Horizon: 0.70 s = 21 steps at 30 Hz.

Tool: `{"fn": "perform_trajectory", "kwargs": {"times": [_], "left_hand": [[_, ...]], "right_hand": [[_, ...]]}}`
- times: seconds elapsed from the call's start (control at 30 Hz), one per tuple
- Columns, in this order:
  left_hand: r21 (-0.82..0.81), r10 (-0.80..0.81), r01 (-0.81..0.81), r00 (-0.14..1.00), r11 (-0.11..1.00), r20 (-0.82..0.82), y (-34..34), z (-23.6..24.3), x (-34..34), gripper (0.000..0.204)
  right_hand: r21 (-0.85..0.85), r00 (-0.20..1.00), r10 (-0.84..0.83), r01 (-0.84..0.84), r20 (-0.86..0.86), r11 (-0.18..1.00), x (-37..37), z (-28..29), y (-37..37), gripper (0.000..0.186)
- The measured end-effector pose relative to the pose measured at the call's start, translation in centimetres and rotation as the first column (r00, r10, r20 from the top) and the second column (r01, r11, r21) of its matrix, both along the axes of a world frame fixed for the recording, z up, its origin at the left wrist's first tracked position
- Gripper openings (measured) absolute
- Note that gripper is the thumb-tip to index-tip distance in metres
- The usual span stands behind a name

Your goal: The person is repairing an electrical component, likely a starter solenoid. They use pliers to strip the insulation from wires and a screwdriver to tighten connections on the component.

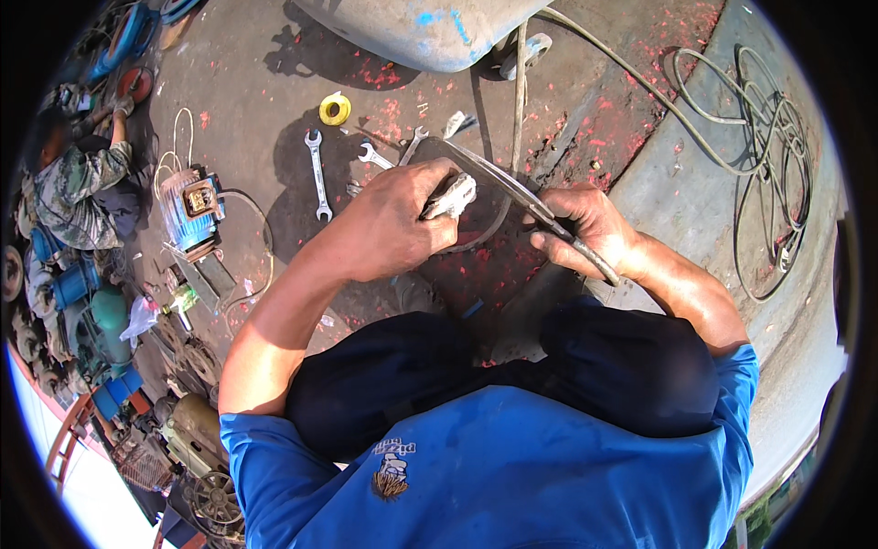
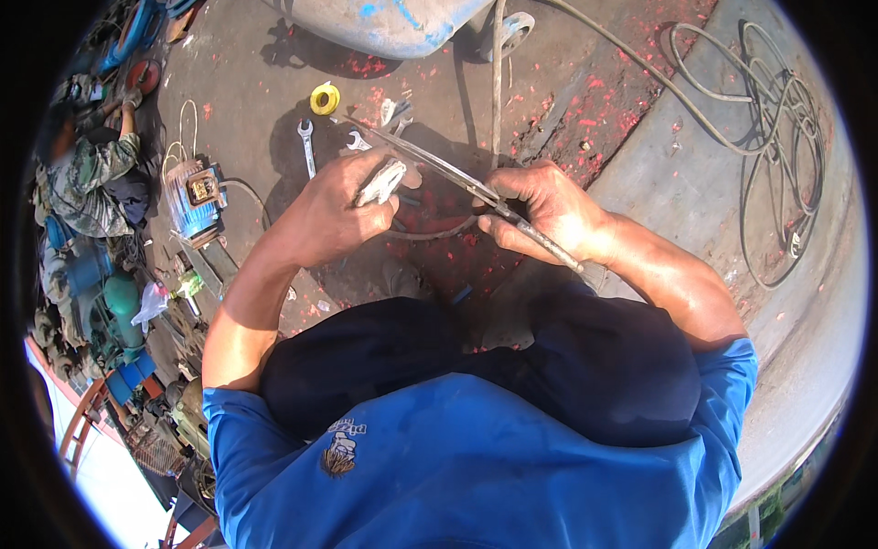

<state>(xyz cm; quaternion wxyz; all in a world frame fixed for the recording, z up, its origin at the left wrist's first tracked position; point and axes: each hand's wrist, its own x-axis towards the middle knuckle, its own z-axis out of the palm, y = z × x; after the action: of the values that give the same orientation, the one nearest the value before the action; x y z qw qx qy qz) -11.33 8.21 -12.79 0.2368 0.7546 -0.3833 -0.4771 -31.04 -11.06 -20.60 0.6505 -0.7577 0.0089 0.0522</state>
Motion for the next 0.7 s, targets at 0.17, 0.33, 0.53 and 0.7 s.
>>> {"fn": "perform_trajectory", "kwargs": {"times": [0.17,0.33,0.53,0.7], "left_hand": [[-0.243,0.239,-0.384,0.851,0.891,-0.467,1.8,-1.4,0.6,0.052],[-0.029,0.46,-0.614,0.621,0.789,-0.635,-0.3,-1.6,-0.8,0.046],[-0.128,0.392,-0.486,0.812,0.865,-0.433,-1.8,-1.0,-3.5,0.027],[-0.417,0.073,-0.062,0.997,0.907,0.012,-1.2,-1.4,-3.9,0.028]], "right_hand": [[-0.11,0.981,-0.194,0.19,-0.027,0.976,-1.2,-1.0,-1.7,0.019],[0.1,0.928,-0.369,0.363,0.056,0.927,0.7,-0.3,-0.3,0.058],[0.1,0.778,-0.5,0.503,0.38,0.859,3.3,2.7,2.0,0.057],[0.552,0.811,-0.578,0.523,-0.088,0.649,4.0,4.7,0.6,0.036]]}}
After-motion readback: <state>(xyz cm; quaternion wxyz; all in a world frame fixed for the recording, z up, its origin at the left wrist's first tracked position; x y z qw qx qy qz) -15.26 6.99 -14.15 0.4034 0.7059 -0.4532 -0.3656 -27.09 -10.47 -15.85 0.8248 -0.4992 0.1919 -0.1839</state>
